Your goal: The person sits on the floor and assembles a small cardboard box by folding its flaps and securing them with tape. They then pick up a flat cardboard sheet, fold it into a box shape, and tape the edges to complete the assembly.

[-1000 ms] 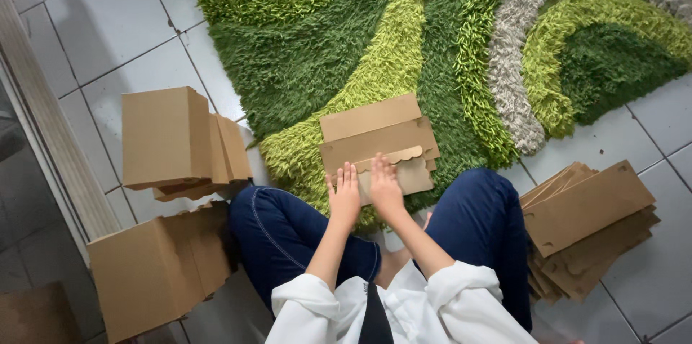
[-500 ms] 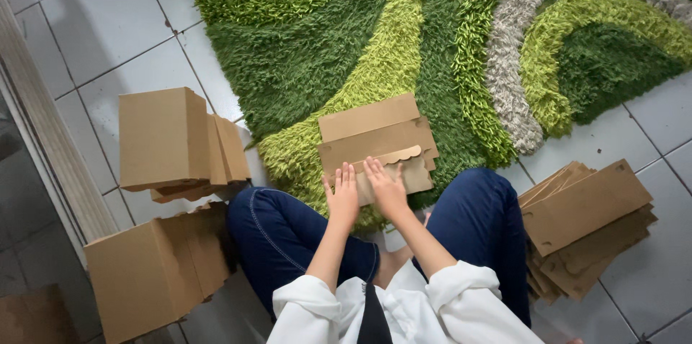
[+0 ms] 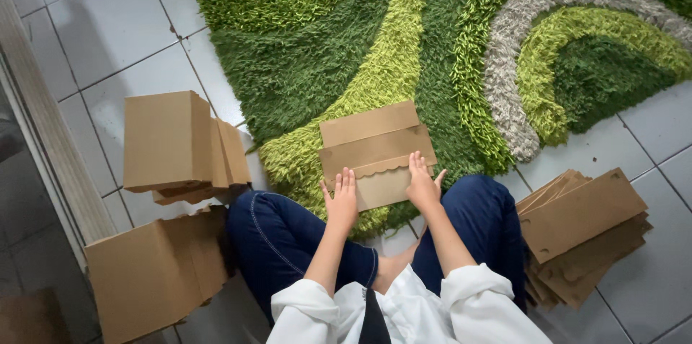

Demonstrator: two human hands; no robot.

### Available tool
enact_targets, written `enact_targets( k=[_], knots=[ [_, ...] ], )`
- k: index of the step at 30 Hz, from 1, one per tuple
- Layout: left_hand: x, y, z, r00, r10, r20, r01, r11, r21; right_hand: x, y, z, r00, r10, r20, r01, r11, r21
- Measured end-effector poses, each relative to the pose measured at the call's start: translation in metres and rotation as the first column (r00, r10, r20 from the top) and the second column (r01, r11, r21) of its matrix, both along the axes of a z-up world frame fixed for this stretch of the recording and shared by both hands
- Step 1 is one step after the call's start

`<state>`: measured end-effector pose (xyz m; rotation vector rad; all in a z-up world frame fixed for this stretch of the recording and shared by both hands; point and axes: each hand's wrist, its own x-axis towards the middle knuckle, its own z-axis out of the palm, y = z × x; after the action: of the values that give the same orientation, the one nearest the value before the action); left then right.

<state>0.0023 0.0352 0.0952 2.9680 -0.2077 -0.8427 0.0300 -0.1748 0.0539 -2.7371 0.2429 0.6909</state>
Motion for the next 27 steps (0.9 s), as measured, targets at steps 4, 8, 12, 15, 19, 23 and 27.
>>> enact_targets(
  k=[4,8,12,15,19,23,27],
  knots=[
    [0.002,0.001,-0.007,1.0,0.008,-0.007,-0.009,1.0,-0.023,-0.002,0.018,0.007,0.999,0.041,-0.002,-0.041,0.996,-0.079],
    [0.004,0.0,-0.001,1.0,0.013,-0.023,-0.014,1.0,-0.021,-0.005,0.044,0.028,0.991,0.136,0.003,-0.135,0.988,-0.079],
    [0.006,0.001,-0.008,0.999,0.019,-0.051,-0.02,0.999,-0.025,-0.015,0.071,0.031,0.93,0.331,0.159,-0.292,0.929,-0.225],
    [0.007,-0.001,-0.025,0.999,0.021,-0.049,-0.02,1.0,0.011,-0.018,0.098,0.016,0.883,0.427,0.194,-0.388,0.897,-0.21],
    [0.009,-0.001,-0.004,0.997,0.014,-0.082,-0.014,1.0,0.004,-0.022,0.112,0.034,0.905,0.407,0.121,-0.392,0.91,-0.135],
    [0.008,-0.004,-0.006,0.996,0.023,-0.09,-0.021,0.999,0.027,-0.018,0.096,0.035,0.928,0.37,0.054,-0.366,0.928,-0.064],
    [0.008,-0.004,-0.016,0.996,0.012,-0.083,-0.009,0.999,0.044,-0.013,0.076,0.051,0.972,0.234,0.039,-0.234,0.972,0.004]
  ],
)
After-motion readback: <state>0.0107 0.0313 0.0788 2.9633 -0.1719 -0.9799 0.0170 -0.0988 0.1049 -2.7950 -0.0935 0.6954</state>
